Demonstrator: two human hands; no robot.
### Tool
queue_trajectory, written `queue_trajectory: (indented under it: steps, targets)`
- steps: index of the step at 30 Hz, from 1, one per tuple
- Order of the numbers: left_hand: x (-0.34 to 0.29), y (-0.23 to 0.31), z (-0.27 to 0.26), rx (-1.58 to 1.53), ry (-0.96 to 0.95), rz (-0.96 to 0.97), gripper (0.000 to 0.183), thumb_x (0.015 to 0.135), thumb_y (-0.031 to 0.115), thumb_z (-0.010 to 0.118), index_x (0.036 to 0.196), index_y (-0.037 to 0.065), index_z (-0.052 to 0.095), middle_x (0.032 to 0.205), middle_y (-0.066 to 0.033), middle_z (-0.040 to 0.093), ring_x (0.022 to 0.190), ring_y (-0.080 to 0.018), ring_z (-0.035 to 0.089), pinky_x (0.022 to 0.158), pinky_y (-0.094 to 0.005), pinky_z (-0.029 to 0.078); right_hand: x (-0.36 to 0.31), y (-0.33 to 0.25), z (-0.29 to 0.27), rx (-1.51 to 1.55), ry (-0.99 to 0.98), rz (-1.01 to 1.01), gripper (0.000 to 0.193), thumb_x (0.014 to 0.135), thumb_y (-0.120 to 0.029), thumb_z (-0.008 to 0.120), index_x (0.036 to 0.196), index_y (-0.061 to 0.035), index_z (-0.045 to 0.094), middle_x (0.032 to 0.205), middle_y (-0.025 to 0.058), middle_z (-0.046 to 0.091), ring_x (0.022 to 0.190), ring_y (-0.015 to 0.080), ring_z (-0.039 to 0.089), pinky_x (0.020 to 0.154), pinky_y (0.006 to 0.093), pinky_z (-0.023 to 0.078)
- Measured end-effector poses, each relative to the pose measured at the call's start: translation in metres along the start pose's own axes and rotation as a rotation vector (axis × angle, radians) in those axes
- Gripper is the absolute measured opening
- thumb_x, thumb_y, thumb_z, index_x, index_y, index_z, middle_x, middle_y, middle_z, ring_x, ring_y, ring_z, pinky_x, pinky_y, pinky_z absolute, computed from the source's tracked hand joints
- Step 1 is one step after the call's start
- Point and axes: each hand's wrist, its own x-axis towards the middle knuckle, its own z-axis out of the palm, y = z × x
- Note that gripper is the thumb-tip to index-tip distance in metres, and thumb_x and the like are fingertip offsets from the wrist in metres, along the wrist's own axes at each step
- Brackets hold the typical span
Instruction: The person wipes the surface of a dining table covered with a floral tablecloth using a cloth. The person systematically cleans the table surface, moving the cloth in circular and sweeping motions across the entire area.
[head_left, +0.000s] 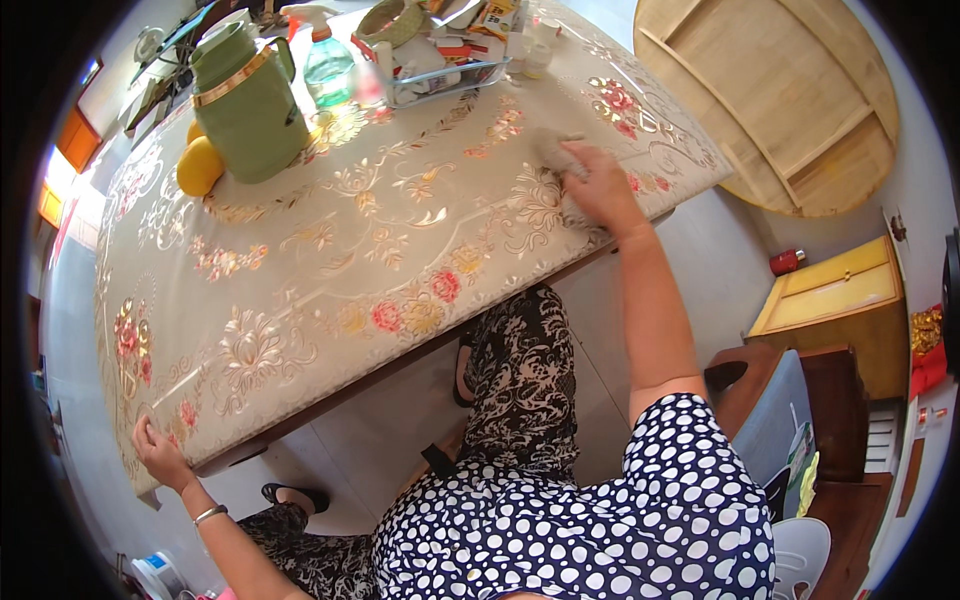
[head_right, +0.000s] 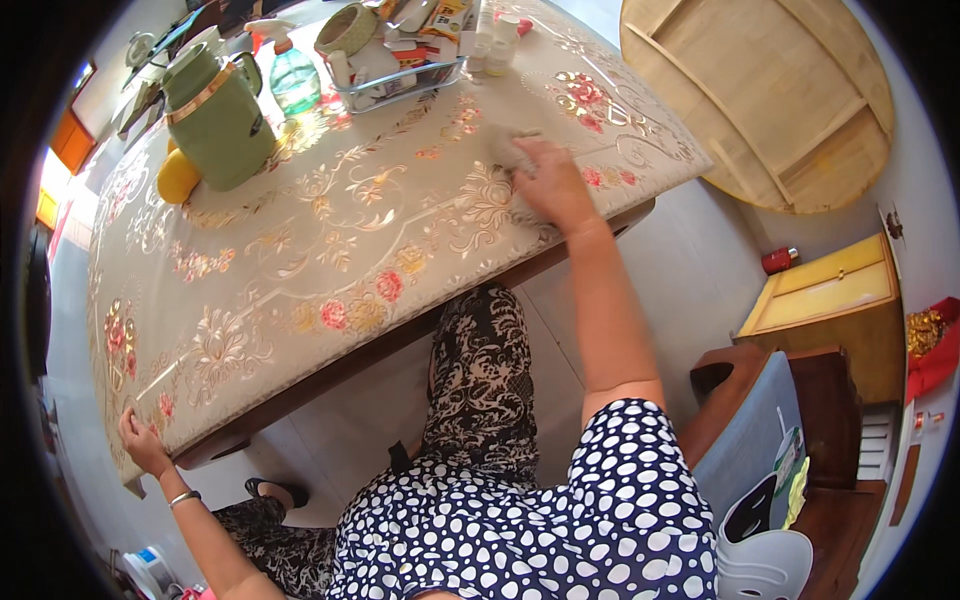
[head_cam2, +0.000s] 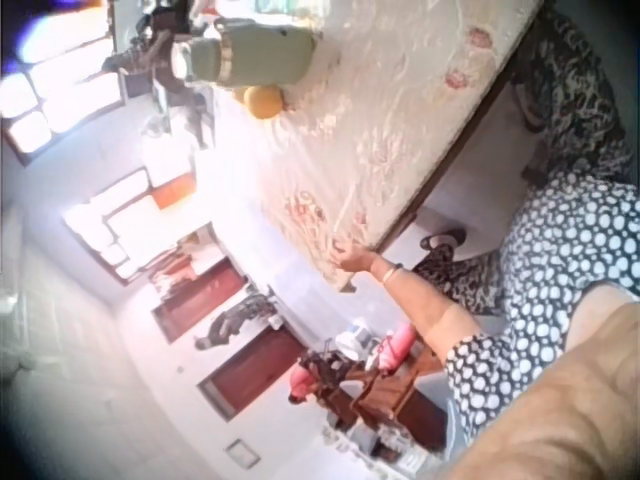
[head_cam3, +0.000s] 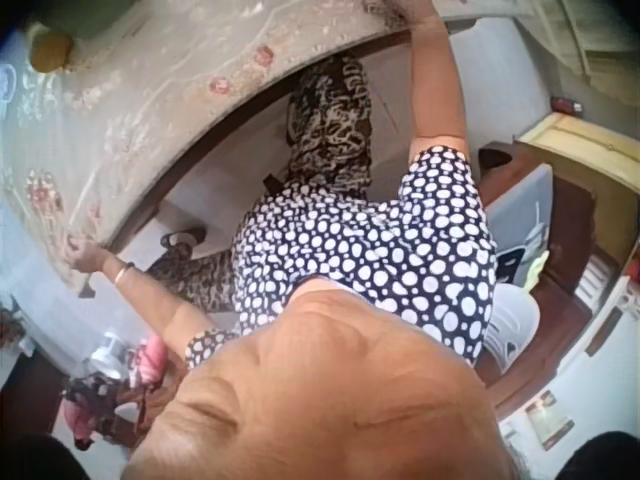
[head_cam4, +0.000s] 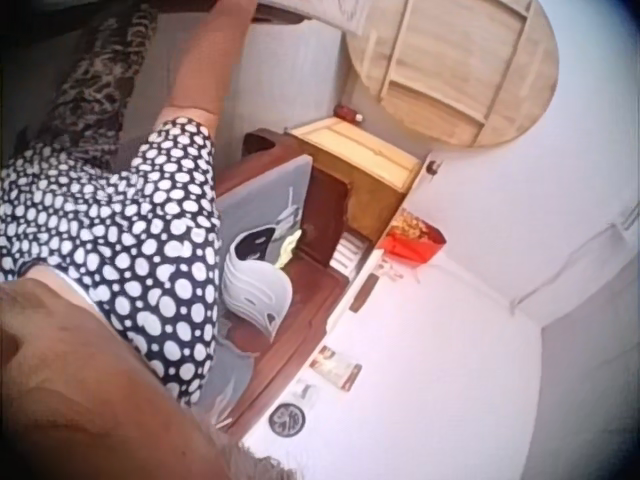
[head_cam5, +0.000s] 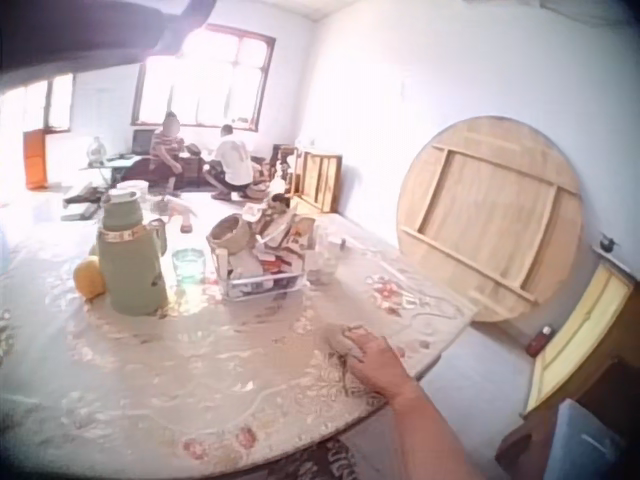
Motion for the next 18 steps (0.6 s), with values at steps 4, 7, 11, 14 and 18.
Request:
queue_trajectory:
  steps: [4,7,11,14,18]
  targets:
    - [0.000,-0.006,-0.001,-0.017,-0.044,-0.018,0.023,0.093,0.011,0.046,0.108,0.004,0.062,0.111,-0.0092,0.062,0.103,-0.0273,0.057,0.089,-0.0357,0.044,0.013,0.078,-0.026,-0.122,0.050,0.153,0.047,0.075,-0.018,0.058,0.120,-0.0057,0.058,0.119,0.0186,0.058,0.109,0.0336,0.055,0.099,0.0380,0.040]
    - [0.003,-0.012,0.002,-0.045,-0.065,-0.023,0.023,0.093,0.009,0.045,0.109,0.002,0.061,0.111,-0.0095,0.061,0.104,-0.0258,0.057,0.091,-0.0344,0.044,0.020,0.138,-0.045,-0.195,0.079,0.285,0.047,0.076,-0.023,0.058,0.121,-0.0077,0.058,0.119,0.0181,0.059,0.108,0.0342,0.056,0.097,0.0384,0.042]
    - [0.003,-0.021,0.003,-0.089,-0.078,-0.045,0.024,0.093,0.007,0.045,0.110,0.001,0.061,0.111,-0.0095,0.060,0.104,-0.0247,0.057,0.092,-0.0332,0.043,0.027,0.194,-0.064,-0.298,0.132,0.389,0.049,0.076,-0.027,0.059,0.122,-0.0107,0.058,0.120,0.0172,0.059,0.109,0.0334,0.056,0.097,0.0375,0.042]
    - [0.003,-0.026,0.001,-0.079,-0.076,-0.029,0.024,0.093,0.007,0.045,0.110,0.001,0.060,0.111,-0.0095,0.060,0.105,-0.0243,0.056,0.093,-0.0327,0.043,0.033,0.220,-0.073,-0.334,0.139,0.470,0.049,0.076,-0.028,0.058,0.122,-0.0116,0.058,0.120,0.0171,0.058,0.110,0.0327,0.056,0.097,0.0368,0.042]
    - [0.002,-0.025,-0.001,-0.063,-0.073,-0.037,0.024,0.093,0.008,0.045,0.110,0.001,0.060,0.111,-0.0099,0.060,0.105,-0.0241,0.056,0.093,-0.0327,0.042,0.046,0.244,-0.076,-0.443,0.137,0.551,0.048,0.079,-0.031,0.053,0.123,-0.0123,0.057,0.123,0.0147,0.058,0.112,0.0311,0.055,0.097,0.0384,0.041]
